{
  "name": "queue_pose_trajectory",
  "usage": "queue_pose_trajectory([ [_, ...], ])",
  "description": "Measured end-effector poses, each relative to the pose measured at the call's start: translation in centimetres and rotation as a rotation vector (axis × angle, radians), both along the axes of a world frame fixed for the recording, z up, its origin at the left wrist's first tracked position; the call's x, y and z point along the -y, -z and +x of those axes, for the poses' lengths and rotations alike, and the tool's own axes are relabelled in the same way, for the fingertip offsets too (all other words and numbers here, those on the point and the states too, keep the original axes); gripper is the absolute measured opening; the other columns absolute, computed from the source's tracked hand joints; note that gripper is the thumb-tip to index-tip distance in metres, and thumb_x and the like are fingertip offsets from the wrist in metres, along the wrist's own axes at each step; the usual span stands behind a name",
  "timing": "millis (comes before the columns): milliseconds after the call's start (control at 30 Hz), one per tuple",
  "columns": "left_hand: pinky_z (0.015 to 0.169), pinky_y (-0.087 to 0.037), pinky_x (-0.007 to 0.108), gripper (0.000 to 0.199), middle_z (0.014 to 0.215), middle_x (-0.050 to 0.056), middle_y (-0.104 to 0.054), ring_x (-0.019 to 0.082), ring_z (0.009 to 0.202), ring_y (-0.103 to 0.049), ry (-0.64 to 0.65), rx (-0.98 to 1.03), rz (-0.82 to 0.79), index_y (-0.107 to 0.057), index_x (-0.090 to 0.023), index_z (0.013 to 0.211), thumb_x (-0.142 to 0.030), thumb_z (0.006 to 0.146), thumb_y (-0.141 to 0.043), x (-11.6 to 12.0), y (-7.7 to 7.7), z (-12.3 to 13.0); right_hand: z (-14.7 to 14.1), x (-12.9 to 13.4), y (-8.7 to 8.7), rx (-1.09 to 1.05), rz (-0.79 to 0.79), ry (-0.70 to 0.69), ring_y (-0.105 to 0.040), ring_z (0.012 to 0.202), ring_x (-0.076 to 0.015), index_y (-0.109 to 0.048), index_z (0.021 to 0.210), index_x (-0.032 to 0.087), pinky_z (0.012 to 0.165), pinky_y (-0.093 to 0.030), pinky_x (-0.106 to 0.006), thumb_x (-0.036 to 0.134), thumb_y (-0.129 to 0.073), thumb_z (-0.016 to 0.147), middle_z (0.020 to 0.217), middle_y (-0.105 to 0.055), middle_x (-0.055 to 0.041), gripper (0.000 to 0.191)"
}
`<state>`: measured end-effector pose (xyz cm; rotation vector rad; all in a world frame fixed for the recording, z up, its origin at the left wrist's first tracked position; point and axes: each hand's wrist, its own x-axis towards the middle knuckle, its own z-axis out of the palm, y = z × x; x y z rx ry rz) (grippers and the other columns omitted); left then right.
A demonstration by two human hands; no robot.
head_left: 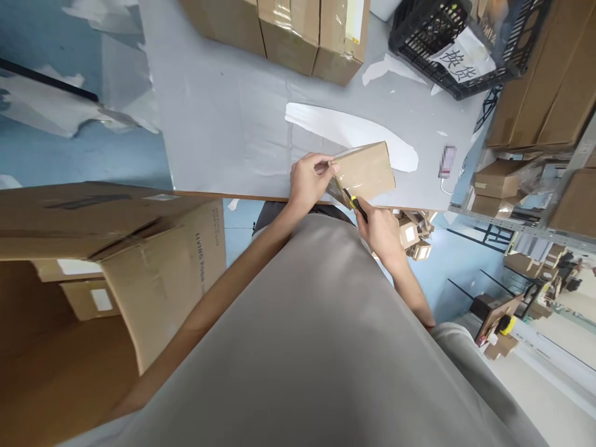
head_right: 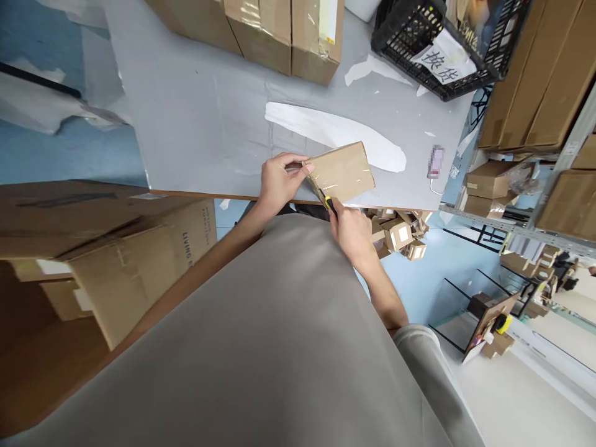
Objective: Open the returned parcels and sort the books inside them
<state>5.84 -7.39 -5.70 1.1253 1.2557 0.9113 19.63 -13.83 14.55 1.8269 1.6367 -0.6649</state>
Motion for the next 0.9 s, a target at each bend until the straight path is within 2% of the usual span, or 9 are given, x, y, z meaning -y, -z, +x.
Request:
queue_pose_trajectory([
  [133, 0.105, -0.071, 0.038, 0.034, 0.121, 0.008, -0.086, 0.026, 0.111, -0.084, 0.018, -0.017, 0.007, -0.088, -0.02, 0.115, -0.049, 0.097, -0.084, -0.3, 0.2, -0.3, -1.0, -0.2, -0.2, -0.017, 0.058, 0.03, -0.082, 0.113, -0.034, -0.054, 0.175, 0.027, 0.088, -0.053, -0.033, 0.036, -0.036, 0.123, 0.128, -0.088, -0.0144, 0.056],
  [233, 0.104, -0.071, 0.038, 0.038, 0.121, 0.009, -0.087, 0.026, 0.11, -0.084, 0.022, -0.015, -0.006, -0.089, -0.021, 0.113, -0.054, 0.096, -0.085, -0.5, 0.8, -0.3, -1.3, -0.6, 0.7, -0.018, 0.054, 0.026, -0.081, 0.119, -0.0327, -0.051, 0.178, 0.028, 0.094, -0.053, -0.033, 0.036, -0.036, 0.124, 0.136, -0.086, -0.0144, 0.057],
  [400, 0.103, -0.071, 0.036, 0.034, 0.122, 0.009, -0.088, 0.024, 0.108, -0.085, 0.047, 0.004, -0.009, -0.09, -0.02, 0.114, -0.049, 0.095, -0.086, -0.8, 1.6, -0.2, -1.4, -0.6, 1.9, 0.013, 0.033, 0.031, -0.081, 0.121, -0.0329, -0.049, 0.179, 0.028, 0.097, -0.053, -0.035, 0.037, -0.036, 0.125, 0.139, -0.084, -0.0162, 0.056],
  [533, 0.102, -0.071, 0.035, 0.034, 0.125, 0.009, -0.087, 0.025, 0.111, -0.084, 0.068, -0.019, -0.004, -0.09, -0.02, 0.118, -0.047, 0.098, -0.084, -0.4, 1.3, -0.3, -2.0, -0.1, 1.1, 0.071, -0.01, 0.048, -0.081, 0.12, -0.0331, -0.054, 0.173, 0.029, 0.098, -0.055, -0.037, 0.034, -0.039, 0.124, 0.134, -0.085, -0.0165, 0.052],
  [700, 0.1, -0.07, 0.034, 0.036, 0.125, 0.01, -0.085, 0.024, 0.114, -0.083, 0.089, -0.041, 0.003, -0.088, -0.02, 0.122, -0.048, 0.103, -0.08, -0.2, 0.9, -0.3, -3.1, -1.1, 0.6, 0.121, -0.054, 0.049, -0.081, 0.12, -0.0323, -0.063, 0.162, 0.026, 0.099, -0.056, -0.037, 0.032, -0.043, 0.123, 0.131, -0.085, -0.0188, 0.044],
  [900, 0.101, -0.071, 0.035, 0.027, 0.126, 0.009, -0.085, 0.023, 0.11, -0.083, 0.052, -0.088, 0.023, -0.089, -0.022, 0.122, -0.037, 0.104, -0.076, 0.4, 0.0, 0.1, -2.9, -1.1, -0.4, 0.149, -0.093, 0.072, -0.083, 0.119, -0.0321, -0.068, 0.155, 0.024, 0.096, -0.058, -0.036, 0.034, -0.042, 0.124, 0.127, -0.085, -0.019, 0.042],
])
